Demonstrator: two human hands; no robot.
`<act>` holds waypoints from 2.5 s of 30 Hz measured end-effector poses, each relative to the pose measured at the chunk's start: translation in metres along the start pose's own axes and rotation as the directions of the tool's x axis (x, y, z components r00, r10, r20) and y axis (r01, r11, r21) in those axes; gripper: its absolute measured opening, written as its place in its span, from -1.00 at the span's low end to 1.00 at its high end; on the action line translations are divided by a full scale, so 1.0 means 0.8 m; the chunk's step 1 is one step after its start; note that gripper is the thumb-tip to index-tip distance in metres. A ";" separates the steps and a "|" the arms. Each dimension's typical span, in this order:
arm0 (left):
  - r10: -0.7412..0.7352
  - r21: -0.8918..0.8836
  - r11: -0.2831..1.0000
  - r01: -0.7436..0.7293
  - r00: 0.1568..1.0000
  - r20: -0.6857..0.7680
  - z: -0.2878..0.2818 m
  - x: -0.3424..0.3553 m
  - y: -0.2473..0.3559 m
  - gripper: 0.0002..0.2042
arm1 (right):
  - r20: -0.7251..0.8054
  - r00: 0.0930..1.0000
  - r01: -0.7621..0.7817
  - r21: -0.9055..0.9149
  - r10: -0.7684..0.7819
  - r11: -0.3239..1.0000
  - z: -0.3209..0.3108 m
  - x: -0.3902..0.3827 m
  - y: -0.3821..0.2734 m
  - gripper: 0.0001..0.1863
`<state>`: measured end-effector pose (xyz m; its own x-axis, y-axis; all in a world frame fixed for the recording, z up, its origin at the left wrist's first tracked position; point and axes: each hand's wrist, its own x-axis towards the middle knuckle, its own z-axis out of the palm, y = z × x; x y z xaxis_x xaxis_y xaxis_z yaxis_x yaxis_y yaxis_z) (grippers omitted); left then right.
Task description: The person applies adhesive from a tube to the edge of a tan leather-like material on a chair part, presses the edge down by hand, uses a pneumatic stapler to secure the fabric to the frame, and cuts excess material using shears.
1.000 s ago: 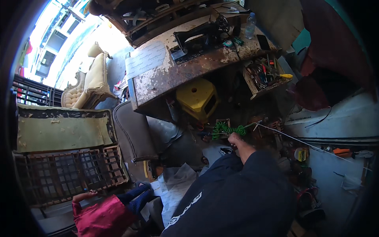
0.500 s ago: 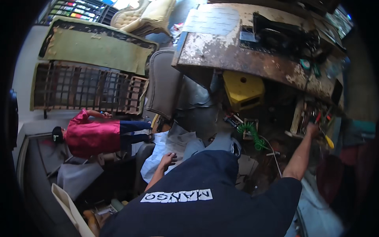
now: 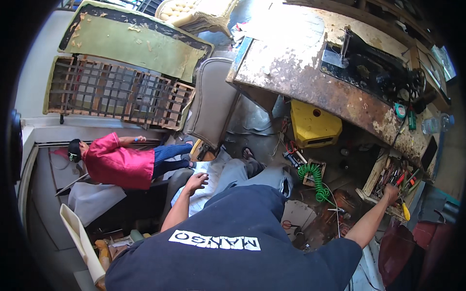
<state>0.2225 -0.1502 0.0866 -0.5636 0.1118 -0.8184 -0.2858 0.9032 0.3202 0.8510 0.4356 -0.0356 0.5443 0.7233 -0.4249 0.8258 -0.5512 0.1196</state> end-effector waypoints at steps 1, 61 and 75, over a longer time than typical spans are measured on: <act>0.034 -0.020 0.999 -0.033 0.999 0.025 -0.009 0.022 0.031 -0.56 | -0.149 0.985 -0.065 0.155 0.089 0.986 0.013 0.041 0.048 -0.51; 0.709 0.045 0.700 -0.713 0.686 -0.165 -0.129 0.384 0.306 0.03 | 0.407 0.574 0.505 0.506 -0.710 0.699 0.233 -0.824 -0.772 -0.41; 0.694 0.023 0.714 -0.699 0.704 -0.150 -0.129 0.384 0.304 0.03 | 0.391 0.575 0.559 0.454 -0.719 0.694 0.233 -0.827 -0.773 -0.39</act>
<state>-0.0998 0.0610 -0.0376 -0.7118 0.6433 -0.2821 0.2082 0.5768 0.7899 -0.0471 0.2202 0.0043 -0.3385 0.6492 -0.6812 0.8102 -0.1671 -0.5619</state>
